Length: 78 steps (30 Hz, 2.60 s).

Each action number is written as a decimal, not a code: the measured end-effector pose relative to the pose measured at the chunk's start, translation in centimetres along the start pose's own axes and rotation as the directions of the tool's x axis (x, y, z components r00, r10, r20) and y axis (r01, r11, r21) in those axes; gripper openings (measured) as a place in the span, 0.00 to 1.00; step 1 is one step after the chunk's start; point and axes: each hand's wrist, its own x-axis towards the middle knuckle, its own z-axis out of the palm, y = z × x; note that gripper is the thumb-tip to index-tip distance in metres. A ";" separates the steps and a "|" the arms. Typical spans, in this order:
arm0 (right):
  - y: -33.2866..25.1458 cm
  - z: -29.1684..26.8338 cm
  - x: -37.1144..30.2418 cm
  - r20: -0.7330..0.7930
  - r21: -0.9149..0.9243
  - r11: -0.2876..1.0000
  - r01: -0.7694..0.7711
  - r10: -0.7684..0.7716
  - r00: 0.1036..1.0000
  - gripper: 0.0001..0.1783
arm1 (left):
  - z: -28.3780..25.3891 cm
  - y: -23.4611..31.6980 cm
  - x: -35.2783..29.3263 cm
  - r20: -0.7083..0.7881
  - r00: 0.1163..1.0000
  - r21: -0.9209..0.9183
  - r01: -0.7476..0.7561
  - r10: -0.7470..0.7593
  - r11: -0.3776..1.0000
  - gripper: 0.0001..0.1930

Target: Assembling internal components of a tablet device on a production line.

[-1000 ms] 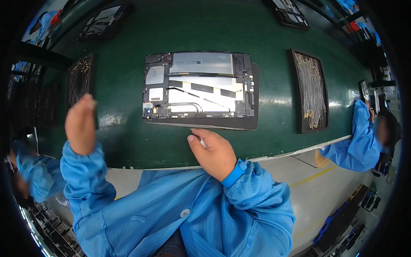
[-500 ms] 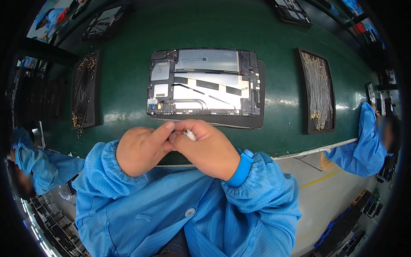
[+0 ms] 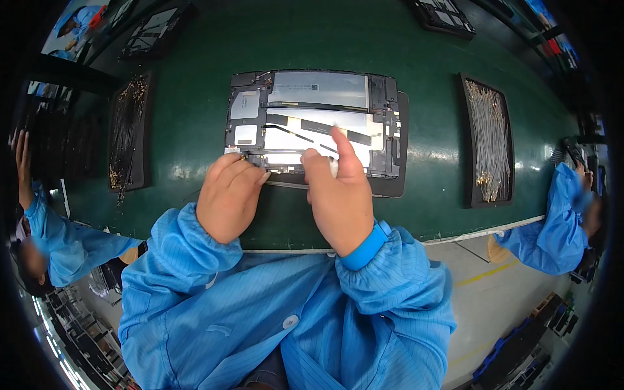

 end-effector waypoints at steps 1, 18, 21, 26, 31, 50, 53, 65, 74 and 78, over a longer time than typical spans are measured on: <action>0.1 0.2 0.4 -0.020 0.076 0.985 0.156 -0.155 0.988 0.26 | 0.4 -0.2 -0.1 0.038 0.999 0.003 0.027 -0.027 1.000 0.09; 4.5 0.8 4.0 0.035 -0.105 0.522 0.846 -0.849 0.528 0.14 | 0.3 -0.2 0.6 0.111 0.993 0.040 0.031 -0.035 0.999 0.08; 4.5 0.8 4.1 0.025 -0.132 0.513 0.848 -0.854 0.520 0.14 | 0.3 -0.2 0.5 0.121 0.992 0.057 0.032 -0.039 0.998 0.07; 4.2 1.1 3.6 0.040 -0.094 0.540 0.837 -0.838 0.545 0.14 | 0.2 -0.1 0.6 0.131 0.990 0.069 0.039 -0.048 0.997 0.07; 2.4 0.7 3.1 0.263 -0.310 0.457 0.834 -0.802 0.537 0.11 | 0.0 -0.2 0.7 0.190 0.979 0.063 0.058 -0.069 0.996 0.09; 1.8 1.2 4.4 0.105 0.002 0.811 0.584 -0.581 0.807 0.21 | -0.4 -0.9 -2.2 0.658 0.258 -0.750 0.318 -0.708 -0.580 0.13; 1.6 1.0 4.6 0.107 -0.009 0.829 0.559 -0.555 0.825 0.23 | -0.2 -1.4 -1.3 0.368 0.154 -0.844 0.470 -0.917 -0.259 0.09; 0.9 0.7 5.0 0.159 -0.052 0.869 0.491 -0.478 0.864 0.21 | -0.3 1.4 -2.0 0.899 0.232 -0.383 0.829 -0.372 -0.409 0.10; -3.7 3.9 6.4 0.722 -0.665 0.191 0.722 -0.084 0.687 0.22 | 0.7 0.0 -2.5 0.862 0.289 -0.455 0.803 -0.416 -0.385 0.15; -3.4 2.6 6.9 0.598 -0.756 0.350 0.553 0.026 0.801 0.20 | 2.3 0.1 -2.1 0.886 0.290 -0.404 0.865 -0.361 -0.296 0.16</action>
